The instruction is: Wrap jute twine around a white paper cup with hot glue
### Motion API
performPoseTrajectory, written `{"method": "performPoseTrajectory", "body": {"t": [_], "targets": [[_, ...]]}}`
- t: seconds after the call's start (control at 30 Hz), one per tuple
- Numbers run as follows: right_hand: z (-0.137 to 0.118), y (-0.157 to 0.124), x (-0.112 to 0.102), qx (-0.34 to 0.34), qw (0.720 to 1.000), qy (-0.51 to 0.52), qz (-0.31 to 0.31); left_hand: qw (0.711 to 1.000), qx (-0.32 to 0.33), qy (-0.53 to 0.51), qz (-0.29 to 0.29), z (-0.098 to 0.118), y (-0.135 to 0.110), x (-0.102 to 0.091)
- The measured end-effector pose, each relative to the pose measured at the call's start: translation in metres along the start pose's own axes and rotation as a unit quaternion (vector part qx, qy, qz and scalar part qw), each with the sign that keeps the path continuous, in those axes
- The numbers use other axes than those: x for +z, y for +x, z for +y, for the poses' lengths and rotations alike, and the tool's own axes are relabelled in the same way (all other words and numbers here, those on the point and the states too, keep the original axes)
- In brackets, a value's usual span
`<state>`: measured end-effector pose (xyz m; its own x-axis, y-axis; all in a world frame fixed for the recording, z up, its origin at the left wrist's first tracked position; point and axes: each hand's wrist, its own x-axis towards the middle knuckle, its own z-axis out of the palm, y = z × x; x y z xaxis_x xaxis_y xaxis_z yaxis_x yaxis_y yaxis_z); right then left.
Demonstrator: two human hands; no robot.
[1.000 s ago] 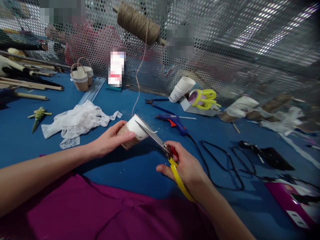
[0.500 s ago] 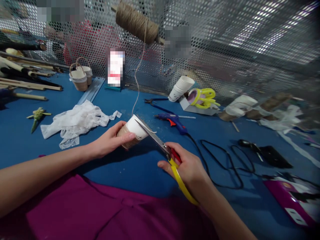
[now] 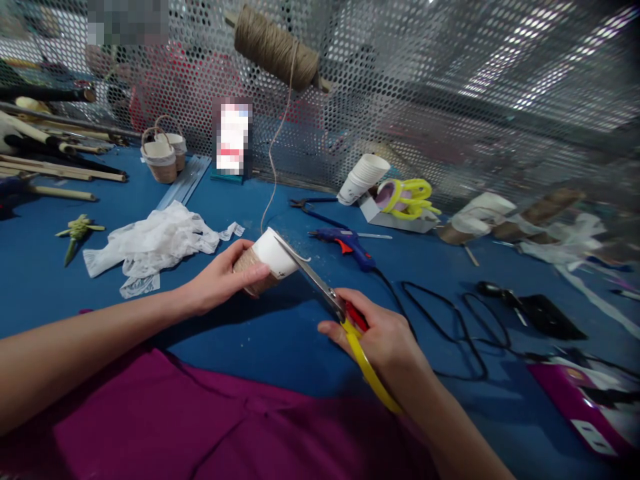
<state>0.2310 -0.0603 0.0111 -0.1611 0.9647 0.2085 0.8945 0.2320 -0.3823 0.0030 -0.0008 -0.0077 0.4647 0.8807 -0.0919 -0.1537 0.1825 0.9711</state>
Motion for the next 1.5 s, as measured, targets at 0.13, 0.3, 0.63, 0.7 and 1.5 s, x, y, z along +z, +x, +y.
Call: {"method": "performPoseTrajectory", "body": {"t": [0.13, 0.3, 0.63, 0.7, 1.5], "targets": [[-0.0012, 0.0013, -0.0028, -0.006, 1.000, 0.000, -0.004, 0.991, -0.043, -0.097, -0.083, -0.0017, 0.0011, -0.0033], [0.0008, 0.0021, -0.0009, -0.021, 1.000, -0.011, 0.001, 0.991, -0.030, -0.094, -0.088, -0.0028, 0.0005, -0.0022], [0.0020, 0.0019, 0.0030, -0.044, 0.999, -0.016, 0.014, 0.995, -0.030, -0.050, -0.075, -0.0043, -0.0015, 0.0016], [0.0005, 0.0018, 0.0022, -0.047, 0.999, -0.012, 0.016, 0.996, -0.026, -0.048, -0.073, -0.0050, -0.0014, 0.0012], [0.0030, 0.0009, 0.0029, -0.037, 0.999, -0.016, 0.006, 0.991, -0.062, -0.080, -0.093, -0.0016, 0.0005, -0.0019]]}}
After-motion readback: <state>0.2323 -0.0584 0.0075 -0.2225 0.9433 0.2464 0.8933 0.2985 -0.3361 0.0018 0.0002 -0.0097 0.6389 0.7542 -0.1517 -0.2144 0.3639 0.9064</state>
